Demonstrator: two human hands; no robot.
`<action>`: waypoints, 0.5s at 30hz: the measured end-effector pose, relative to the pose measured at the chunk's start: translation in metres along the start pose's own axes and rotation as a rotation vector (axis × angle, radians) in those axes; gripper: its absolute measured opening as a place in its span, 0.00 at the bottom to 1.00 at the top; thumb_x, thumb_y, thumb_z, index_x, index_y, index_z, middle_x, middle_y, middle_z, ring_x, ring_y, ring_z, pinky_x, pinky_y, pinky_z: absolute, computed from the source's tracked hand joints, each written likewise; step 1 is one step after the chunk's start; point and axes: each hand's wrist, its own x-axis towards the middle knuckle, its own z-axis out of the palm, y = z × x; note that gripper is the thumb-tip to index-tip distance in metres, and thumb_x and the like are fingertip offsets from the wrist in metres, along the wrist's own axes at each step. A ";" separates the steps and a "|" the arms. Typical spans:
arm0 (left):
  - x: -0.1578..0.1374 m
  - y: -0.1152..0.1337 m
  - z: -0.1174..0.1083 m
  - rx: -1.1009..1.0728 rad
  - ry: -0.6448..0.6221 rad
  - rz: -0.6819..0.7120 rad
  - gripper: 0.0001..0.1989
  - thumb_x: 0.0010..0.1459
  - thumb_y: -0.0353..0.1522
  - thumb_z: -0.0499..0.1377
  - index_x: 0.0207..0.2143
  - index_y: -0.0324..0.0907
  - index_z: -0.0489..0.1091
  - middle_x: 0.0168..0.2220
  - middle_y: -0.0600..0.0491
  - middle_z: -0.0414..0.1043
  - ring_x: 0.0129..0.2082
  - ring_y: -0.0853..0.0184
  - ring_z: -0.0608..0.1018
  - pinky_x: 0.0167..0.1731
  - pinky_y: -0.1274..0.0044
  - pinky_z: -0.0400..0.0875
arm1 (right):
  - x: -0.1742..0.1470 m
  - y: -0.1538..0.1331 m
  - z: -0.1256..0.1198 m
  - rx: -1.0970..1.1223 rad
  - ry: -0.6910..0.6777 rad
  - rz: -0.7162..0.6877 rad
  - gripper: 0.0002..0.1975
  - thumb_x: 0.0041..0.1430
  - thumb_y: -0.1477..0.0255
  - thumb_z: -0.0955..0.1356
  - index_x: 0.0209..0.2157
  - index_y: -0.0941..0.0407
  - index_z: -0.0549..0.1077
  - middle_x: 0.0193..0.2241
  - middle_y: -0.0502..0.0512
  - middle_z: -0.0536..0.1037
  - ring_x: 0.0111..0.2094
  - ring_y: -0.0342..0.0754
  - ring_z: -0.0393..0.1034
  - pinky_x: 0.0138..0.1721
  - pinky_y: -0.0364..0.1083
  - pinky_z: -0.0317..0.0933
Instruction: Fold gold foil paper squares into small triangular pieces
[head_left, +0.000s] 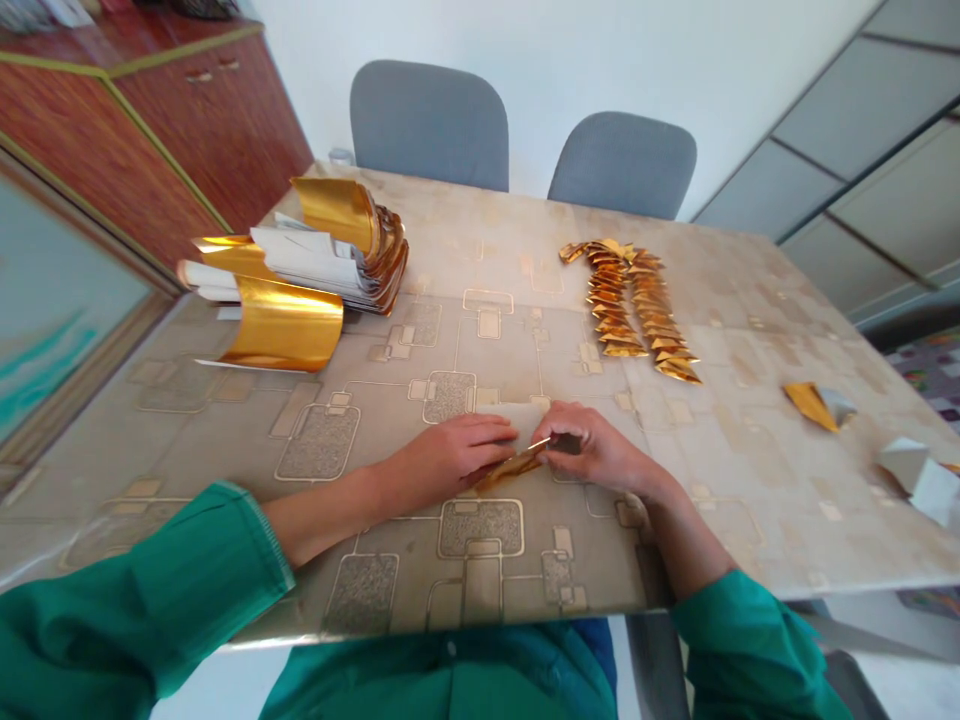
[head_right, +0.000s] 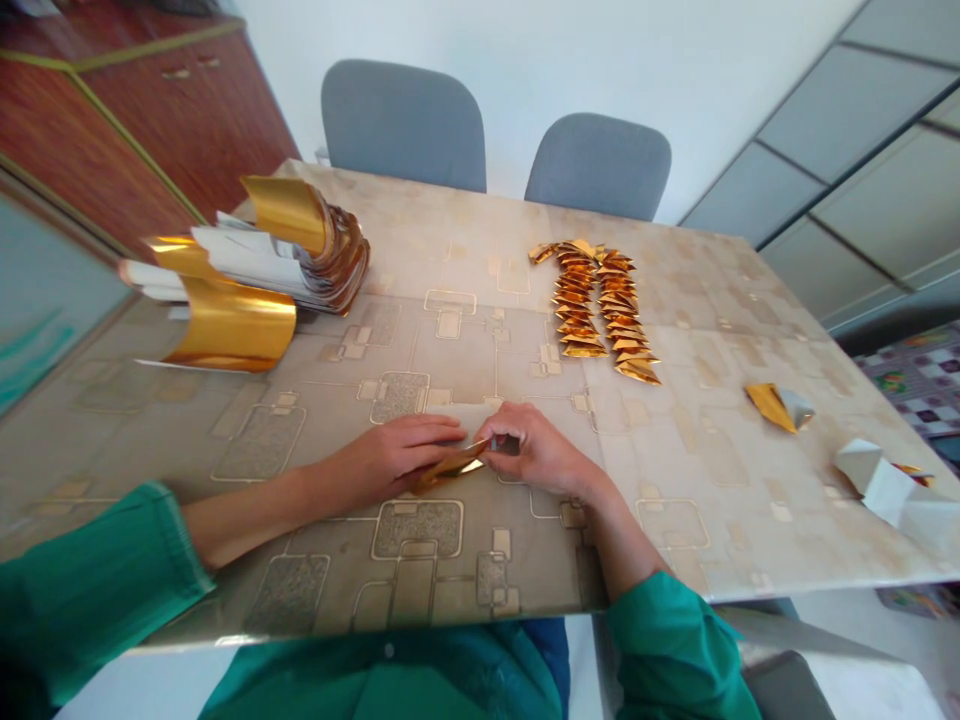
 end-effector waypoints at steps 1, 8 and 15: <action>0.000 -0.001 0.001 -0.001 0.001 0.016 0.14 0.67 0.29 0.54 0.52 0.39 0.72 0.53 0.43 0.75 0.55 0.60 0.75 0.56 0.66 0.71 | -0.001 0.000 -0.002 -0.005 0.009 0.008 0.13 0.65 0.62 0.67 0.32 0.56 0.75 0.28 0.51 0.77 0.32 0.45 0.68 0.37 0.45 0.60; 0.000 -0.005 0.005 0.095 0.042 0.074 0.12 0.68 0.30 0.53 0.47 0.39 0.74 0.51 0.46 0.76 0.53 0.61 0.76 0.56 0.64 0.71 | 0.000 -0.010 -0.002 0.080 -0.040 -0.102 0.11 0.64 0.60 0.69 0.37 0.54 0.77 0.33 0.52 0.80 0.37 0.46 0.70 0.44 0.48 0.60; -0.002 -0.007 0.004 0.044 0.044 0.071 0.11 0.67 0.30 0.54 0.47 0.39 0.74 0.52 0.45 0.76 0.54 0.60 0.75 0.55 0.63 0.72 | -0.005 -0.008 -0.005 0.093 -0.165 -0.135 0.10 0.66 0.63 0.68 0.35 0.54 0.77 0.33 0.52 0.80 0.37 0.46 0.70 0.44 0.49 0.60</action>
